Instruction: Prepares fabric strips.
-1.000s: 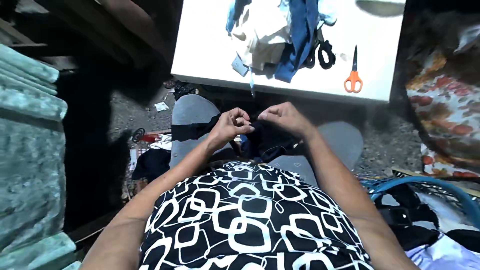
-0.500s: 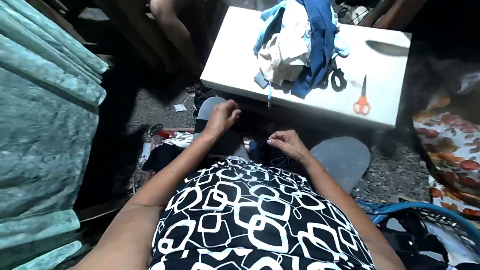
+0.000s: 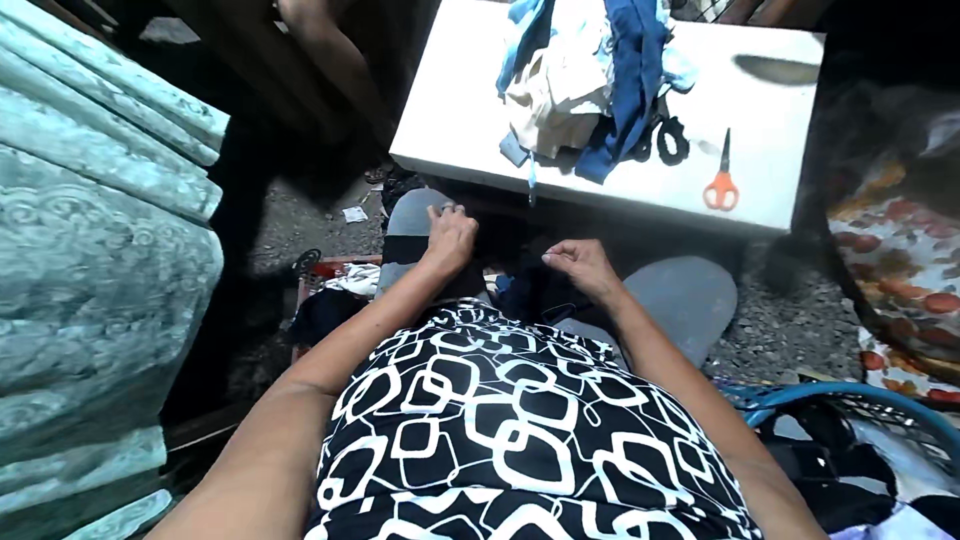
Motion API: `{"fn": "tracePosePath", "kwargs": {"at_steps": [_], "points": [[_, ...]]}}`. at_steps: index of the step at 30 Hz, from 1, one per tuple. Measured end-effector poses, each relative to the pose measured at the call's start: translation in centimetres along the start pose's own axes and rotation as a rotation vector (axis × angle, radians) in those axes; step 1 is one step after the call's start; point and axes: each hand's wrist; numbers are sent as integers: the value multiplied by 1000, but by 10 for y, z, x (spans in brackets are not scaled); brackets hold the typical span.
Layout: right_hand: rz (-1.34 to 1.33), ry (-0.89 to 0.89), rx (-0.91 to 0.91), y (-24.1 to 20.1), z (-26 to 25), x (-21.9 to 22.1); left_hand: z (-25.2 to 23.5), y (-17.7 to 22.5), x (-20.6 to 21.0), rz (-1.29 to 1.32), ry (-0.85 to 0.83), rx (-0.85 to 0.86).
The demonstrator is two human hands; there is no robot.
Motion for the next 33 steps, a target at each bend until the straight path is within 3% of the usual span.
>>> {"fn": "tracePosePath", "kwargs": {"at_steps": [2, 6, 11, 19, 27, 33], "points": [[-18, 25, 34, -1, 0, -3, 0, 5, -9, 144, -105, 7], [-25, 38, 24, -1, -1, -6, -2, -1, -19, 737, -304, 46], [18, 7, -29, 0, -2, -4, 21, -5, -29, 1261, -538, -100], [12, -56, -135, -2, -1, -3, 31, -7, -35, 1391, -612, -87], [-128, -96, -358, -4, 0, -4, 44, 8, -39, 1504, -664, -7], [-217, -104, -384, -8, 0, -7, 47, 18, -36, 1507, -710, 61]]}}
Point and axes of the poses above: each hand's wrist, its own z-axis away from the middle knuckle, its own x-axis out of the palm, y = z × x, and after that the axes turned 13 degrees about -x, right-handed
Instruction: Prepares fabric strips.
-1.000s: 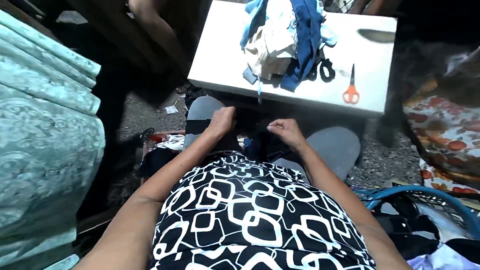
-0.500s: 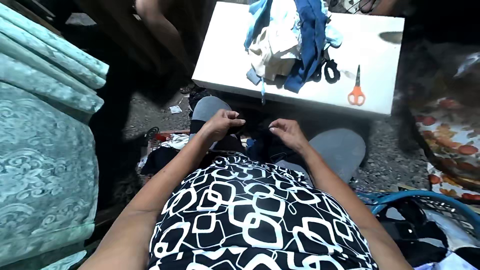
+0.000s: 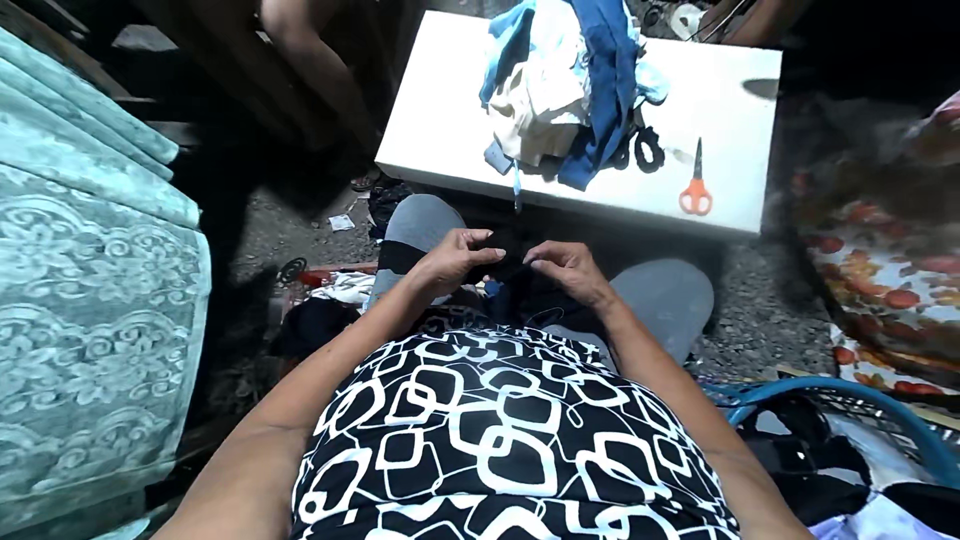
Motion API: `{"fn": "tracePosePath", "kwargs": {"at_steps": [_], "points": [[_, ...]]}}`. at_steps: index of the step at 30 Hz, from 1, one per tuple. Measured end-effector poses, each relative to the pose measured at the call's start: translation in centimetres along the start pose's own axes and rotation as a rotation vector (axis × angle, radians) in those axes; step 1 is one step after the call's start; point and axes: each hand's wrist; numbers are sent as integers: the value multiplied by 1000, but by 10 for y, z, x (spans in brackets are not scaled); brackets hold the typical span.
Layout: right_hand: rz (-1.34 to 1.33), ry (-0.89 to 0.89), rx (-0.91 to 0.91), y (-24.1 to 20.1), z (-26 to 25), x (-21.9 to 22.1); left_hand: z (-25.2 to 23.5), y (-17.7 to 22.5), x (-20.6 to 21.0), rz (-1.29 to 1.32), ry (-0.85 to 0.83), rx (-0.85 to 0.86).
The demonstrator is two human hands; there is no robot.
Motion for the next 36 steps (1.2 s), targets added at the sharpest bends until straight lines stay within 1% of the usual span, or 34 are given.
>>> {"fn": "tracePosePath", "kwargs": {"at_steps": [6, 8, 11, 15, 21, 26, 31, 34, 36], "points": [[-89, 27, 3, -5, -1, -1, -9, -9, 3, 79, 11, -46], [-106, 50, 14, -6, -1, 0, -8, -11, 5, 103, 9, -34], [-116, 63, 18, -7, -1, 0, -7, -12, 5, 95, 13, 0], [-128, 55, 22, -7, -2, 0, -4, -9, 6, 90, 27, -13], [-164, 55, 33, -7, -1, -2, -4, -10, 5, 63, -27, 7], [-168, 59, 38, -4, -1, -2, -3, -6, 9, 101, -26, 1], [-235, 43, 56, -5, 0, -4, 4, -1, 5, 76, -174, -32], [-281, 57, 58, -7, -1, -1, -3, -9, 6, 36, -252, -48], [-277, 66, 53, -8, -1, 2, -10, -15, 10, 29, -267, -54]]}}
Point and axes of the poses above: each hand's wrist, its own z-axis away from the middle knuckle, its own x-axis out of the palm, y = z × x, and after that the axes turned 13 degrees about -x, right-handed
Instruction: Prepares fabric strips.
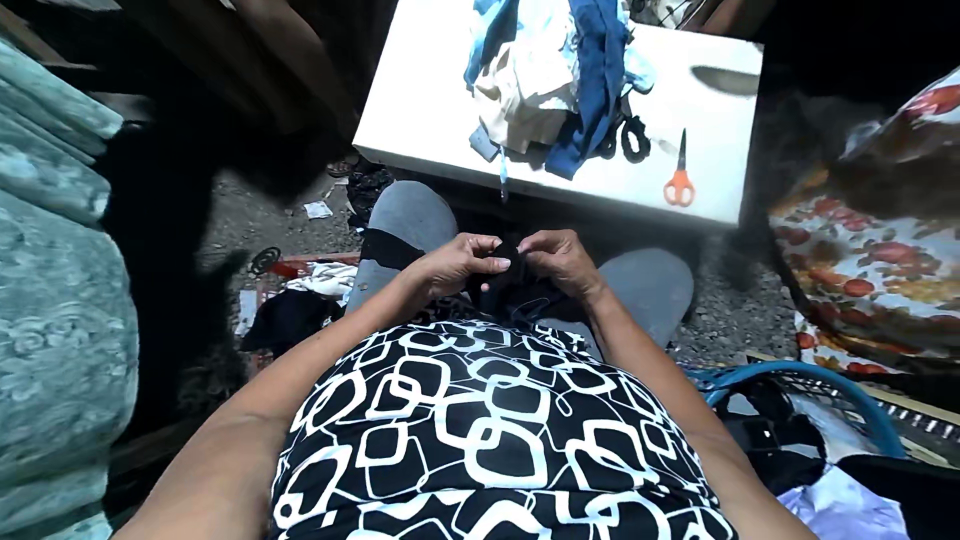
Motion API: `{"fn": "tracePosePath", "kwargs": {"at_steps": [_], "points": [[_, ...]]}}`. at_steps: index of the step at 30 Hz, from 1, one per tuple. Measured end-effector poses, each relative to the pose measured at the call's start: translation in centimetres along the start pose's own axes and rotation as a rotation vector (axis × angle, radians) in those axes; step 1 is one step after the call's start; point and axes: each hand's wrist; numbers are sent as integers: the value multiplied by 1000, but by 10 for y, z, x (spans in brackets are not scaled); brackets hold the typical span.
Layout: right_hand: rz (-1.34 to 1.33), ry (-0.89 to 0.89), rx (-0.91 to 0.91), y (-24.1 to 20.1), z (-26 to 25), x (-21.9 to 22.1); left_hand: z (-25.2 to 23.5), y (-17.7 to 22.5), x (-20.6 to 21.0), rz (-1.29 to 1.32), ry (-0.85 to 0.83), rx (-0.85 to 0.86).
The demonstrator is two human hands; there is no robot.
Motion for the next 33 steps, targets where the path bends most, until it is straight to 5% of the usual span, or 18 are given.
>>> {"fn": "tracePosePath", "kwargs": {"at_steps": [21, 26, 33], "points": [[51, 201, -20, 7, -4, 7, -16, -7, 17, 177, 167, 88], [167, 228, 74, 8, -6, 7, -24, -13, 11, 143, 382, 281], [159, 153, 117, 7, -3, 8, -16, -27, 6, -178, 443, 504]]}}
Point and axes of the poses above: each hand's wrist, its own z-axis away from the middle knuckle, its own x-axis out of the palm, y = z × x, and after that the axes turned 13 degrees about -x, right-handed
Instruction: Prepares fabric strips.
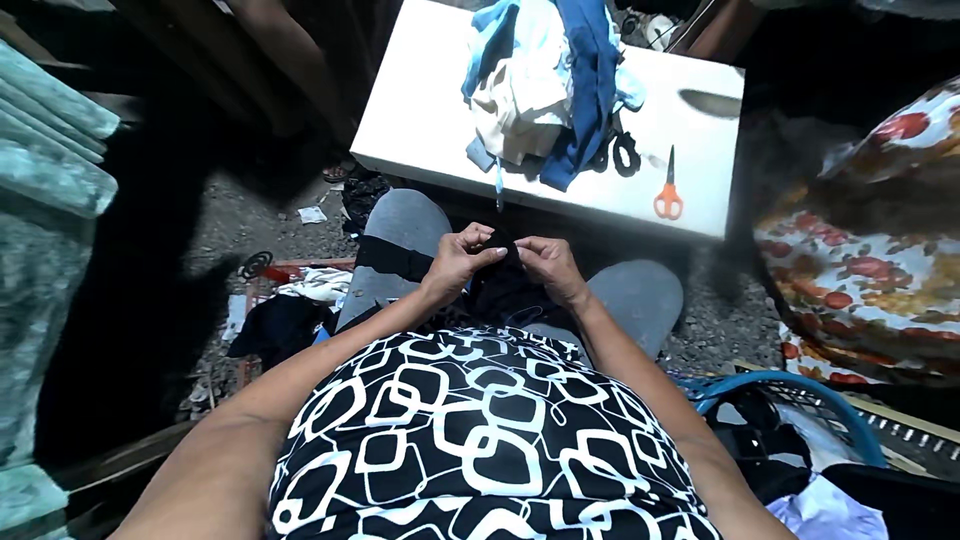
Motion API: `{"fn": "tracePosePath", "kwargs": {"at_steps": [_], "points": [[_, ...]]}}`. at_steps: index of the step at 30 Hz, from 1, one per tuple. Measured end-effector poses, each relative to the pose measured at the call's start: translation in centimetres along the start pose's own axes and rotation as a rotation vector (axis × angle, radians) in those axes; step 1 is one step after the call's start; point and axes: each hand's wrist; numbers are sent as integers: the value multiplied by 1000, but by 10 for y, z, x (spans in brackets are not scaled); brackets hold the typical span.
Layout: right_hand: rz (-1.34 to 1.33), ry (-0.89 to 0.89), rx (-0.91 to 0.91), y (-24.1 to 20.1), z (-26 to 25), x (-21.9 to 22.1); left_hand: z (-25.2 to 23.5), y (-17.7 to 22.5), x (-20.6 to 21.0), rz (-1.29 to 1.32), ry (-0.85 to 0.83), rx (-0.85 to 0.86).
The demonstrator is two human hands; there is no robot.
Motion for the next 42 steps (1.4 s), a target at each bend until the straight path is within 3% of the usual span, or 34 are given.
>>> {"fn": "tracePosePath", "kwargs": {"at_steps": [3, 7, 11, 13, 15, 20, 24, 27, 31, 42], "points": [[26, 3, -10, -2, 0, 1, 7, -1, 0, -21, -28, 20], [59, 33, -29, 1, -1, 0, 8, 4, 1, 64, -24, -104], [193, 51, -68, 2, -2, -4, -13, 16, -12, 116, 232, -223], [208, 48, -68, 1, -2, -6, -30, 20, -23, 115, 378, -215], [199, 23, -65, 0, -3, -5, -42, 18, -35, 64, 421, -173], [121, -199, -117, -5, -1, 5, -70, 2, -44, -138, 321, -83], [47, -337, -107, -25, 3, 20, -62, -1, -18, -62, 153, -196], [103, -245, -141, -16, 0, 15, -46, 3, -3, 107, 26, -367], [224, -79, -97, -12, -3, 9, -31, 6, 3, 256, -12, -485], [352, 102, -66, -9, 0, 16, -18, 6, 7, 330, 16, -528]]}}
Point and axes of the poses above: each hand's wrist, its own z-axis away from the middle knuckle, its own x-axis out of the palm, y = z × x, and after that the axes turned 13 degrees about -x, right-handed
